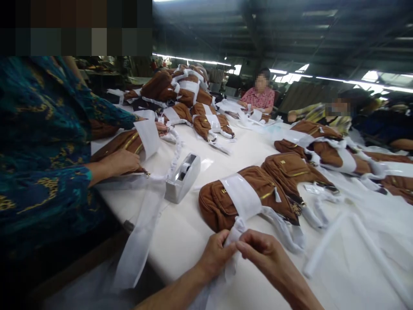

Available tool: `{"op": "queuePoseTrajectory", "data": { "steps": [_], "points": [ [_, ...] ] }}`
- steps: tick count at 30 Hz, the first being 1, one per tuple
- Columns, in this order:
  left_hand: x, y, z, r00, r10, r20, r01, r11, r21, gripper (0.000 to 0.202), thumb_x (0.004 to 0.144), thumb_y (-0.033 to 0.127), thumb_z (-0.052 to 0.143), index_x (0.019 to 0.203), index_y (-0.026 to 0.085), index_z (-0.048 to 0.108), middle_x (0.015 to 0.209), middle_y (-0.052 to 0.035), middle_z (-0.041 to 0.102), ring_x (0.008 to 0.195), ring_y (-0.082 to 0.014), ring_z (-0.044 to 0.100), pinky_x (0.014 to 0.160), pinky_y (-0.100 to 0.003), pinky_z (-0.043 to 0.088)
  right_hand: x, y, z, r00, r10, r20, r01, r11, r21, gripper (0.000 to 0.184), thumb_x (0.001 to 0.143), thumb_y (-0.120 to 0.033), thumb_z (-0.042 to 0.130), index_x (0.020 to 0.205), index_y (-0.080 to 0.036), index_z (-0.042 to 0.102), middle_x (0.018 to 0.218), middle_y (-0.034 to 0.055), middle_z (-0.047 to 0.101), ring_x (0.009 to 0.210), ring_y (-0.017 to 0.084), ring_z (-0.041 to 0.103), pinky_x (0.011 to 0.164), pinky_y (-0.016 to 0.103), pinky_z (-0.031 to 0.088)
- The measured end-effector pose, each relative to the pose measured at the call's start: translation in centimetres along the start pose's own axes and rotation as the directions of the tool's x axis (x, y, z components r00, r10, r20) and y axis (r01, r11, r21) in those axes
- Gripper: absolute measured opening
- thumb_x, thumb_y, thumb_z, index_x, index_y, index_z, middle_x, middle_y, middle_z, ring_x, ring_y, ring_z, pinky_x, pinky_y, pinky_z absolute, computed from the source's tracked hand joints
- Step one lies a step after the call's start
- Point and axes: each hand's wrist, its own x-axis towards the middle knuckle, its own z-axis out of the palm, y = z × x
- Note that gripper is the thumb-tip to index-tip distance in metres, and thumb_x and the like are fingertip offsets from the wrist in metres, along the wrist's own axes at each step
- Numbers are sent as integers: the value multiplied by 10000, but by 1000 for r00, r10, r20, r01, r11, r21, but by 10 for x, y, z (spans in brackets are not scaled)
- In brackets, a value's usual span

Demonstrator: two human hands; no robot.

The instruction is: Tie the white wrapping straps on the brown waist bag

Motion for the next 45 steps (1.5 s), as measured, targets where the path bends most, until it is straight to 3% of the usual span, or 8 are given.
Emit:
{"op": "queuePoseTrajectory", "data": {
  "steps": [3,20,26,28,31,37,42,45],
  "points": [
    [1,-6,0,997,64,-36,-63,998,29,281,723,391,597,779,117,580,675,5,503,612,-94,408,523,-195,295,-6,29,-26,995,71,65,-65,993,-97,349,769,-482,539,625,-165,515,545,-37,380,514,82,301,464,219,221],
    [0,-6,1,998,63,18,-65,992,108,339,758,444,565,829,113,565,704,0,478,640,-94,395,539,-176,300,23,65,-29,989,143,28,-142,989,-40,321,651,-421,672,518,-165,531,461,-31,449,437,73,318,420,203,186],
    [3,-5,-4,995,-10,99,19,995,-96,411,726,466,598,891,91,568,741,-21,513,636,-92,418,552,-179,325,20,64,-44,983,53,175,-76,989,126,212,654,-307,679,821,-189,624,547,-44,477,490,81,354,455,185,252],
    [4,-3,-6,990,-63,124,83,982,-170,431,695,463,631,897,88,567,751,-28,526,634,-95,433,553,-182,329,20,65,-45,986,25,167,-52,985,161,183,651,-264,675,801,-191,600,592,-35,507,527,91,387,479,186,287],
    [4,4,-8,981,-103,166,140,962,-233,436,675,447,659,913,92,580,735,-19,530,604,-81,419,540,-174,313,26,69,-39,993,-26,114,5,985,172,150,649,-225,665,700,-187,529,627,-32,500,573,99,401,512,192,311],
    [3,19,-8,971,2,239,65,960,-271,511,747,371,615,1196,151,508,889,-34,566,719,-102,454,629,-179,340,44,79,-9,994,-87,-63,101,959,266,261,648,-266,667,661,-187,418,611,-62,422,554,82,347,501,196,282],
    [4,17,-9,978,-13,208,71,959,-274,555,735,365,632,1229,162,482,919,-39,565,711,-100,467,624,-180,355,37,85,13,981,12,-195,42,961,272,249,672,-348,637,635,-173,465,577,-50,417,536,86,345,492,208,270],
    [4,15,-9,970,0,243,74,953,-293,562,746,364,618,1242,152,462,858,-40,575,694,-110,491,625,-194,373,21,83,21,987,111,-113,-55,910,411,251,743,-406,547,675,-165,525,553,-47,385,501,82,312,449,207,228]
  ]
}}
